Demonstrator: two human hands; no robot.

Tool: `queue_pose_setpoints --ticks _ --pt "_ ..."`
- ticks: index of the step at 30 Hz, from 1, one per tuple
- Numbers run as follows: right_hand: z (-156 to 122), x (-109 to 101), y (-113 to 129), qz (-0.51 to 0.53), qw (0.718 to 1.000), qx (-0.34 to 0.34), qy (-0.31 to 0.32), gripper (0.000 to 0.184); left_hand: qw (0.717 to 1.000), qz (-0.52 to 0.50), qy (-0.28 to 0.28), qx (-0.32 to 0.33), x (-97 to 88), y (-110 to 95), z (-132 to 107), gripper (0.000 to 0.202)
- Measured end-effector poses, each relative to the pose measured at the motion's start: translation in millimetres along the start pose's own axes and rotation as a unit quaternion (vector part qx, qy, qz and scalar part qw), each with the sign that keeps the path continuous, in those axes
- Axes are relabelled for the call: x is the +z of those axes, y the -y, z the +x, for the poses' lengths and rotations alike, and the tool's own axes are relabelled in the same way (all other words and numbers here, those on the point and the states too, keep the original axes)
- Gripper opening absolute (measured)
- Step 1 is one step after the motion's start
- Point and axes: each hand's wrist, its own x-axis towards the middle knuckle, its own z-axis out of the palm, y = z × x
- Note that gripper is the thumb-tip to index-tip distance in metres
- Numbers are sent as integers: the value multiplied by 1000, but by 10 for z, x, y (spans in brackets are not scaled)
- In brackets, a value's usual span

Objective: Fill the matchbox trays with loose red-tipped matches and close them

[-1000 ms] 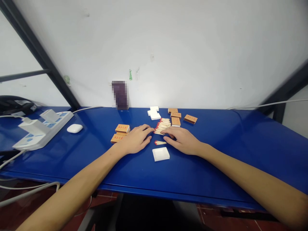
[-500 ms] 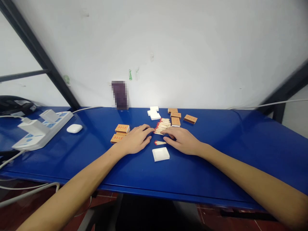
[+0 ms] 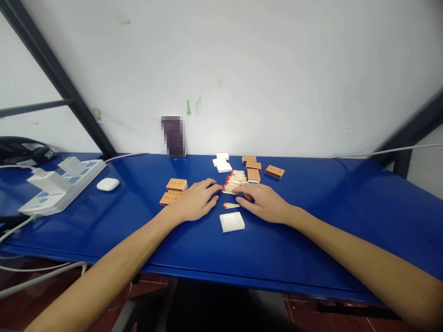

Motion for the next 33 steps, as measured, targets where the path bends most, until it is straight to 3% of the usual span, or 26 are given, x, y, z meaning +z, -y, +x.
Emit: queue_pose_setpoints --ticks 33 --pt "0 -19 12 -1 1000 4 10 35 1000 -12 -1 -1 14 15 -4 40"
